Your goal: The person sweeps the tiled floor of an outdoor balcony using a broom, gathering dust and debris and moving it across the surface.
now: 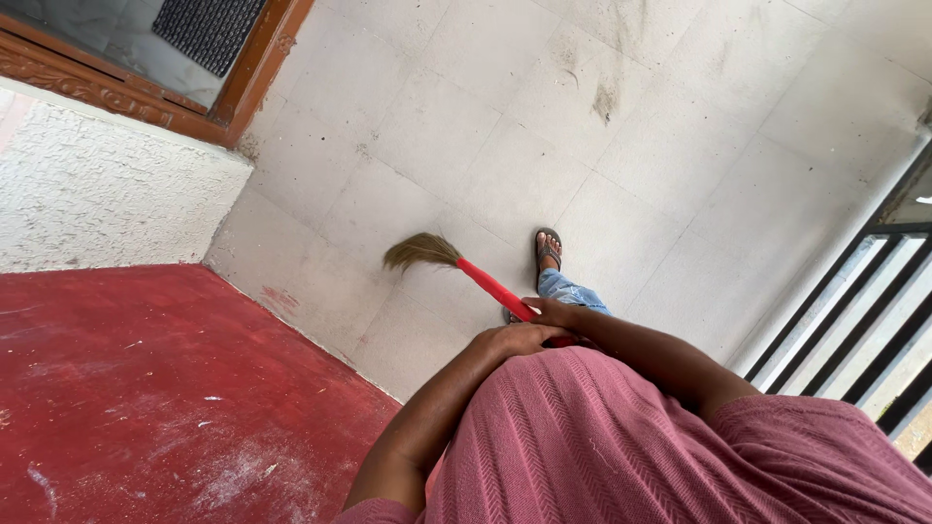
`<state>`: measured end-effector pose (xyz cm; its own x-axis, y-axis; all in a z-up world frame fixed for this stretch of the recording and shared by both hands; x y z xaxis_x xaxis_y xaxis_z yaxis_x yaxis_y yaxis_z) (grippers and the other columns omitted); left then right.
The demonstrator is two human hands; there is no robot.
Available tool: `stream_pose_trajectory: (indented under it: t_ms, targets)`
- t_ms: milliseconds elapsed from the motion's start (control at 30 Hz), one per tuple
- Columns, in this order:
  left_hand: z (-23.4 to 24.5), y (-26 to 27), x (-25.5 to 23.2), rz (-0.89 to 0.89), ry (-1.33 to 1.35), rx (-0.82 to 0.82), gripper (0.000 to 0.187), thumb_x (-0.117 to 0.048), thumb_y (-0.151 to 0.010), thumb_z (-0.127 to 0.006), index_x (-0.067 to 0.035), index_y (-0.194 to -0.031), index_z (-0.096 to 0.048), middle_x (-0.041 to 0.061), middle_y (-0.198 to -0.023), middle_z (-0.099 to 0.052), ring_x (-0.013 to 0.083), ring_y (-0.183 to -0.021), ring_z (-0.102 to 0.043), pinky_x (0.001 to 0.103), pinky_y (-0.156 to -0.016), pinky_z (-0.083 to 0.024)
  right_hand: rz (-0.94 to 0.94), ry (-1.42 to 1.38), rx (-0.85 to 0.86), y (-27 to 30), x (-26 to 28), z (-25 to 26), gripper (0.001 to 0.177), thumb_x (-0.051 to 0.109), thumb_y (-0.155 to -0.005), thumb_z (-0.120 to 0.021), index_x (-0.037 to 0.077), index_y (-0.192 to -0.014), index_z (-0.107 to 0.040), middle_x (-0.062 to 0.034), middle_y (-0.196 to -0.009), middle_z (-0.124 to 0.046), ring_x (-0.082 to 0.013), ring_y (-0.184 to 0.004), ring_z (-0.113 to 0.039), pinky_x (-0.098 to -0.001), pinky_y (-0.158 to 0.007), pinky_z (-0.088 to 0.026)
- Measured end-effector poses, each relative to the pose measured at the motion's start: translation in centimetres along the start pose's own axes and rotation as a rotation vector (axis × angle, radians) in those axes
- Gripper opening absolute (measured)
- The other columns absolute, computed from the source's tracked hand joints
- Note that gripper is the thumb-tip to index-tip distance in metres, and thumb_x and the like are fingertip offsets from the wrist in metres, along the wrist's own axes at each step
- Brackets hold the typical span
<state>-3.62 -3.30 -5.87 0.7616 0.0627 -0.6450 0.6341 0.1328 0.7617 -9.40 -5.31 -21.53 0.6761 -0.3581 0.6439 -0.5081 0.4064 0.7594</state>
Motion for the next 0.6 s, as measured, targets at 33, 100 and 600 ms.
stream_pose_trajectory:
  t_ms: [33, 100, 600]
  targets:
    - [0.3, -0.1, 0.5, 0.001, 0.020, -0.011, 0.062, -0.047, -0.092, -0.062, -0.032, -0.150, -0.046, 0.003, -0.149, -0.058, 0.0257, -0.138, -0.053, 0.048, -0.118, -0.038, 0.021, 0.010, 0.025, -0.7, 0.1, 0.0, 0.060, 0.031, -0.093, -0.065, 0.015, -0.148, -0.050, -0.0138, -0.112, -0.074, -0.0264, -0.101, -0.073, -0.0411, -0.088, -0.057]
    - [1.5, -0.8, 0.8, -0.040, 0.004, -0.060, 0.059, -0.049, -0.096, -0.056, -0.030, -0.151, -0.047, 0.004, -0.147, -0.060, 0.0251, -0.135, -0.056, 0.047, -0.118, -0.039, -0.037, 0.012, -0.066, -1.4, -0.4, 1.7, 0.056, 0.031, -0.089, -0.069, 0.013, -0.140, -0.054, -0.0173, -0.107, -0.074, -0.0284, -0.096, -0.074, -0.0432, -0.084, -0.057]
    - [14.5, -3.4, -6.7, -0.130, -0.483, -0.346, 0.042, -0.055, -0.098, -0.053, -0.035, -0.134, -0.062, -0.003, -0.090, -0.076, 0.0133, -0.076, -0.071, 0.036, -0.081, -0.061, -0.146, -0.217, -0.454, 3.5, 5.0, 20.6, 0.080, 0.020, -0.087, -0.068, 0.008, -0.153, -0.026, -0.0232, -0.098, -0.068, -0.0310, -0.080, -0.072, -0.0423, -0.063, -0.058]
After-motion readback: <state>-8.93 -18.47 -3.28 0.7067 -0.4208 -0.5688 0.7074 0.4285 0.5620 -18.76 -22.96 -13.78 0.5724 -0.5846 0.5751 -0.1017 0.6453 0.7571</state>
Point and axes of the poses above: each hand's wrist, its own y-axis away from the middle knuckle, its own z-axis out of the back of the hand, x = y × z, the point moved 8 cm from there along -y, towards the middle knuckle
